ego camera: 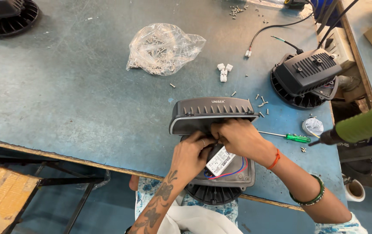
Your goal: The person assembles a UNISER electronic device by connecting wires, inserting a battery, and using a green heat gun to seal the casing. The person handles screws, wire connectors, and the device casing throughout the process.
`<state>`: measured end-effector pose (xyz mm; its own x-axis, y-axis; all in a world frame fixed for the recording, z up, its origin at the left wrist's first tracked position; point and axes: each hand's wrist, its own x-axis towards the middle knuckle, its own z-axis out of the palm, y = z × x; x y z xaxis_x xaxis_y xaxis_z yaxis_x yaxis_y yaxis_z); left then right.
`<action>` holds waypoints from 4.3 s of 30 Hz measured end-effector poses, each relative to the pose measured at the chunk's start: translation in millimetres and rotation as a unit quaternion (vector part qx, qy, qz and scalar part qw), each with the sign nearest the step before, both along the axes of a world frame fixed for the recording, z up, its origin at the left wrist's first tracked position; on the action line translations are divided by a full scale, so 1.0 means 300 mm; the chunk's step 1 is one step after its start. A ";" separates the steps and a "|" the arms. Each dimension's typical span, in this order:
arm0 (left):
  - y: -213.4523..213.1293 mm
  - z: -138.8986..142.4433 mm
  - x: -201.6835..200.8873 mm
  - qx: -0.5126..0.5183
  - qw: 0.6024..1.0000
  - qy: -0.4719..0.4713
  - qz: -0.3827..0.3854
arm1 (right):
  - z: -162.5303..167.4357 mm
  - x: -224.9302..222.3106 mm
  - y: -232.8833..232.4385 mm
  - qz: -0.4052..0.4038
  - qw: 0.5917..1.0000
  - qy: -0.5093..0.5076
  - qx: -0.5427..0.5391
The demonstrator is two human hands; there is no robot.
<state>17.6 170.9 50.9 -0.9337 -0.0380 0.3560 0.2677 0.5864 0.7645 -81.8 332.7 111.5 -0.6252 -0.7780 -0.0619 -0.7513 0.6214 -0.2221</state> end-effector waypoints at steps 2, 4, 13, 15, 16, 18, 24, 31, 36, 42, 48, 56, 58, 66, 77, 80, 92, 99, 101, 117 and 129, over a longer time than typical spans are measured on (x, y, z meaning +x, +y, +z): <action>0.000 0.003 0.000 -0.015 1.000 0.004 -0.006 | -0.009 -0.006 0.002 0.019 1.000 0.015 -0.009; -0.003 0.003 0.001 -0.026 1.000 0.011 -0.010 | -0.018 -0.010 0.000 0.036 0.999 0.027 -0.011; -0.011 -0.019 -0.011 -0.036 0.998 0.027 -0.033 | -0.023 -0.007 -0.006 0.046 0.997 0.055 -0.012; -0.016 -0.027 -0.017 -0.025 0.999 0.023 -0.037 | -0.018 -0.008 -0.009 0.039 0.998 0.047 -0.007; -0.018 -0.030 -0.021 -0.027 0.999 0.020 -0.039 | -0.016 -0.009 -0.013 0.037 0.998 0.042 -0.003; -0.023 -0.036 -0.026 -0.031 0.998 0.014 -0.043 | -0.010 -0.011 -0.019 0.034 0.999 0.033 0.004; -0.032 -0.038 -0.029 -0.027 0.998 0.019 -0.058 | 0.002 -0.017 -0.032 0.027 0.999 0.021 0.041; -0.032 -0.040 -0.041 -0.035 0.997 0.029 -0.059 | 0.008 -0.029 -0.035 0.027 0.999 -0.002 0.039; -0.020 -0.046 -0.063 -0.059 0.995 0.056 -0.050 | 0.009 -0.027 -0.035 0.010 0.998 -0.007 0.055; -0.022 -0.059 -0.071 -0.080 0.991 0.075 -0.077 | 0.016 0.006 -0.003 -0.001 1.000 0.001 -0.022; -0.030 -0.074 -0.088 -0.125 0.984 0.075 -0.103 | 0.013 0.037 0.041 0.035 0.994 0.039 -0.099; -0.049 -0.066 -0.095 -0.181 0.963 0.139 -0.143 | -0.011 0.047 0.066 0.024 0.990 0.045 -0.128; -0.050 -0.062 -0.097 -0.185 0.962 0.136 -0.149 | -0.014 0.045 0.073 0.018 0.990 0.033 -0.138; -0.023 -0.055 -0.068 -0.272 0.934 0.179 -0.149 | -0.023 0.053 0.076 0.031 0.985 0.056 -0.158; -0.050 -0.063 -0.077 -0.118 0.981 0.094 -0.121 | 0.014 0.096 0.106 0.091 0.981 0.054 -0.162; -0.052 -0.060 -0.077 -0.095 0.986 0.072 -0.113 | 0.009 0.105 0.102 0.088 0.984 0.062 -0.143; -0.056 -0.052 -0.073 -0.077 0.988 0.069 -0.118 | 0.001 0.089 0.077 0.016 0.989 0.064 -0.136; -0.061 -0.061 -0.071 -0.070 0.987 0.097 -0.105 | 0.044 0.021 0.011 0.010 1.000 -0.005 0.020; -0.063 -0.059 -0.074 -0.048 0.990 0.095 -0.092 | 0.048 0.020 -0.008 0.006 0.999 0.000 0.037; -0.084 -0.004 -0.060 0.098 0.993 0.032 -0.056 | 0.086 0.032 0.040 0.059 0.994 0.011 -0.087; -0.009 0.042 0.100 0.040 0.981 0.072 -0.177 | 0.079 0.054 0.060 -0.130 0.974 -0.002 -0.187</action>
<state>47.7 168.2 63.7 -0.8343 0.2459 0.4934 0.5513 0.3778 0.7439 -65.5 350.7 135.1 -0.8047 -0.5620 0.1914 -0.5775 0.6661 -0.4720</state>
